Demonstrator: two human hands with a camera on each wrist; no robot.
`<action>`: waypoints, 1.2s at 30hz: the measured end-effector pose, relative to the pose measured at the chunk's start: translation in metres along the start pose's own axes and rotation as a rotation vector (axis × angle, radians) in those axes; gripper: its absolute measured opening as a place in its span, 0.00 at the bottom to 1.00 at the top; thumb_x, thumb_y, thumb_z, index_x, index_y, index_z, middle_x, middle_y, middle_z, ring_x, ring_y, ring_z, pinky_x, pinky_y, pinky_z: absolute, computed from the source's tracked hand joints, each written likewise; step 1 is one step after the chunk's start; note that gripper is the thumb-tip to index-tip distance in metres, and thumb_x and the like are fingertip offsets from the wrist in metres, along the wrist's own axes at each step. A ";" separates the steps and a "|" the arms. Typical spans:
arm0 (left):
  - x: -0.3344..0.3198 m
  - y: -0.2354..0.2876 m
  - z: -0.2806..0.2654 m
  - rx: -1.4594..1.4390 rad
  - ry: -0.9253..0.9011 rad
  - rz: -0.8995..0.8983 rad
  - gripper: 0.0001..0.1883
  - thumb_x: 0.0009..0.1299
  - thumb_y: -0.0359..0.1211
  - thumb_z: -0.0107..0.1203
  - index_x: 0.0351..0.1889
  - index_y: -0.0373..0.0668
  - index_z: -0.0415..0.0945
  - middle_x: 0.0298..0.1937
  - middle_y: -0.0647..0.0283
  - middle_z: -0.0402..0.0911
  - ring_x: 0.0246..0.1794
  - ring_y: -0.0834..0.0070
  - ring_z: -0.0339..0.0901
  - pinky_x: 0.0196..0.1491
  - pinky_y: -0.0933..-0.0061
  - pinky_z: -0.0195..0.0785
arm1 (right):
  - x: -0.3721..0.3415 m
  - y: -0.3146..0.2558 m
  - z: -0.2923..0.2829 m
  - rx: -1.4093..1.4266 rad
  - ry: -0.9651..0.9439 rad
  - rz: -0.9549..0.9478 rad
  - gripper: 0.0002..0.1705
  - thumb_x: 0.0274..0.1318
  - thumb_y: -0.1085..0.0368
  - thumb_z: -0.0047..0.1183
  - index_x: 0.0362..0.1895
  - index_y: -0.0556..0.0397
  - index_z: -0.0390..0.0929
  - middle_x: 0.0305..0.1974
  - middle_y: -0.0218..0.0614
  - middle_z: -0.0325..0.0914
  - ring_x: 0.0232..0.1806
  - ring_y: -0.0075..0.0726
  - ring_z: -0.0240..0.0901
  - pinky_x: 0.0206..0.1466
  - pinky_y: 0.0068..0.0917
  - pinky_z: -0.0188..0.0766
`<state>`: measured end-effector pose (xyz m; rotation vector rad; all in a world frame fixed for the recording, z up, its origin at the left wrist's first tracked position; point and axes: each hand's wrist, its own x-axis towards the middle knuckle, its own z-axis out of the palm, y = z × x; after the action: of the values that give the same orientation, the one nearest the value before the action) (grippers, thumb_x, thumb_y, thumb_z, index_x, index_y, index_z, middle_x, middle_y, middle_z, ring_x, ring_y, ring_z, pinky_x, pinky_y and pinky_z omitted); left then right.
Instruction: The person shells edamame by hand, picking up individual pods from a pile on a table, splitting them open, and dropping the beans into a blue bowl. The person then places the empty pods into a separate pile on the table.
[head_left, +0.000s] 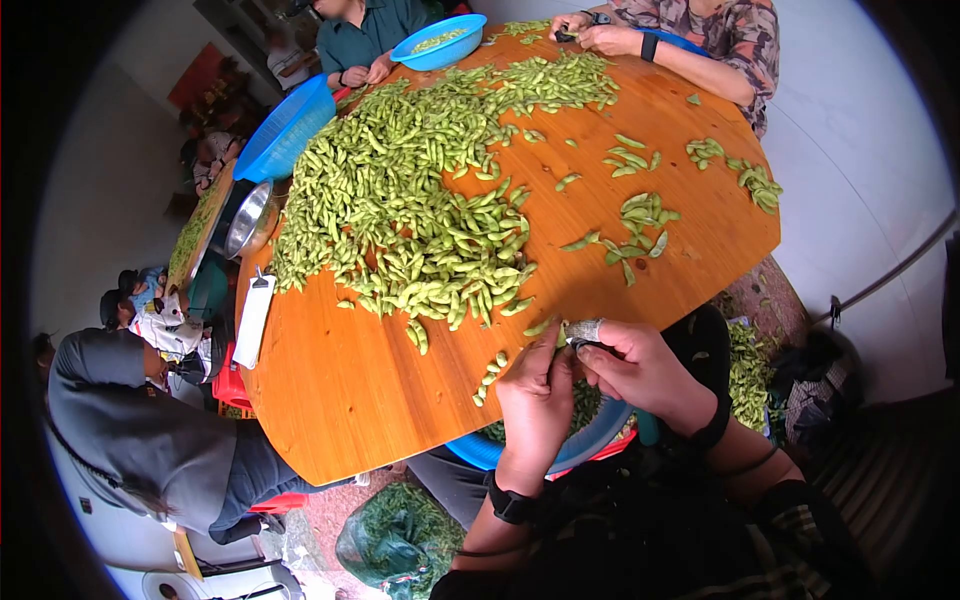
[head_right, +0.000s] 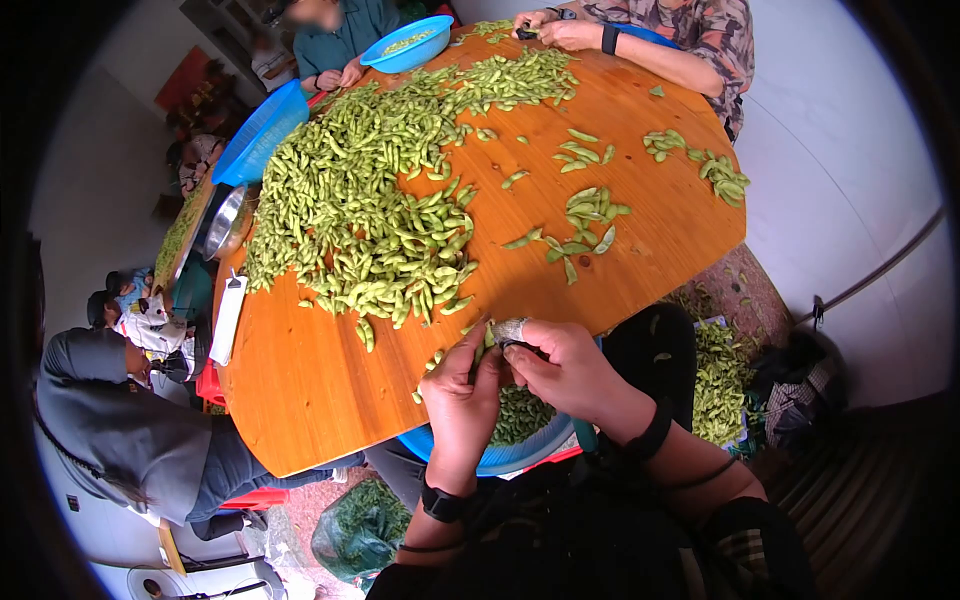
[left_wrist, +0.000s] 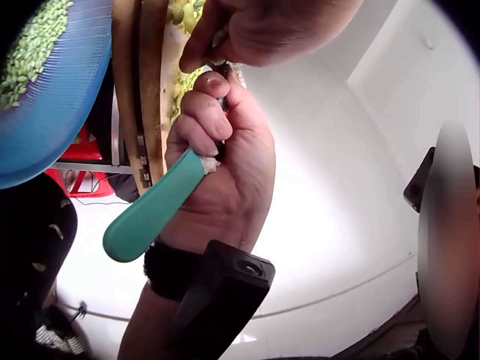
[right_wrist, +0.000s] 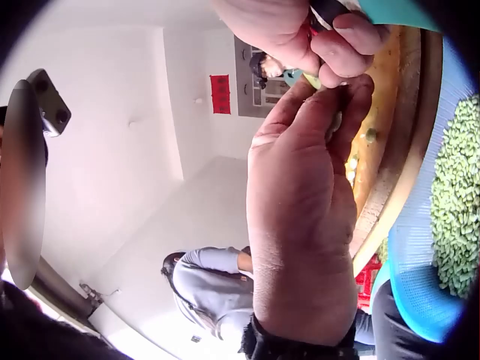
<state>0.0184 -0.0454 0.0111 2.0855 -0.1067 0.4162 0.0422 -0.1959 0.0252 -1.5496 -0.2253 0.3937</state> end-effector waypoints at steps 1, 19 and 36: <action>-0.001 -0.001 0.001 -0.068 0.007 -0.047 0.19 0.63 0.20 0.55 0.54 0.37 0.77 0.37 0.50 0.83 0.32 0.67 0.83 0.36 0.70 0.76 | 0.000 0.002 0.000 0.034 -0.001 -0.002 0.07 0.64 0.70 0.46 0.33 0.58 0.74 0.21 0.25 0.72 0.20 0.15 0.65 0.22 0.18 0.61; -0.001 -0.016 0.001 -0.468 -0.043 -0.184 0.12 0.74 0.23 0.50 0.53 0.34 0.77 0.30 0.68 0.78 0.26 0.86 0.72 0.29 0.82 0.69 | 0.001 -0.018 0.004 0.258 -0.034 0.136 0.06 0.66 0.70 0.44 0.38 0.56 0.74 0.23 0.23 0.68 0.19 0.11 0.59 0.20 0.15 0.54; 0.007 -0.009 -0.011 -1.020 -0.138 -0.511 0.13 0.78 0.33 0.46 0.55 0.39 0.73 0.32 0.71 0.75 0.22 0.91 0.64 0.22 0.88 0.56 | 0.006 -0.027 -0.002 0.156 -0.085 0.193 0.07 0.66 0.69 0.45 0.41 0.56 0.76 0.22 0.22 0.69 0.18 0.11 0.59 0.20 0.14 0.54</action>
<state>0.0242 -0.0307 0.0107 1.0645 0.1176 -0.1068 0.0509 -0.1951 0.0514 -1.4065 -0.1086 0.6158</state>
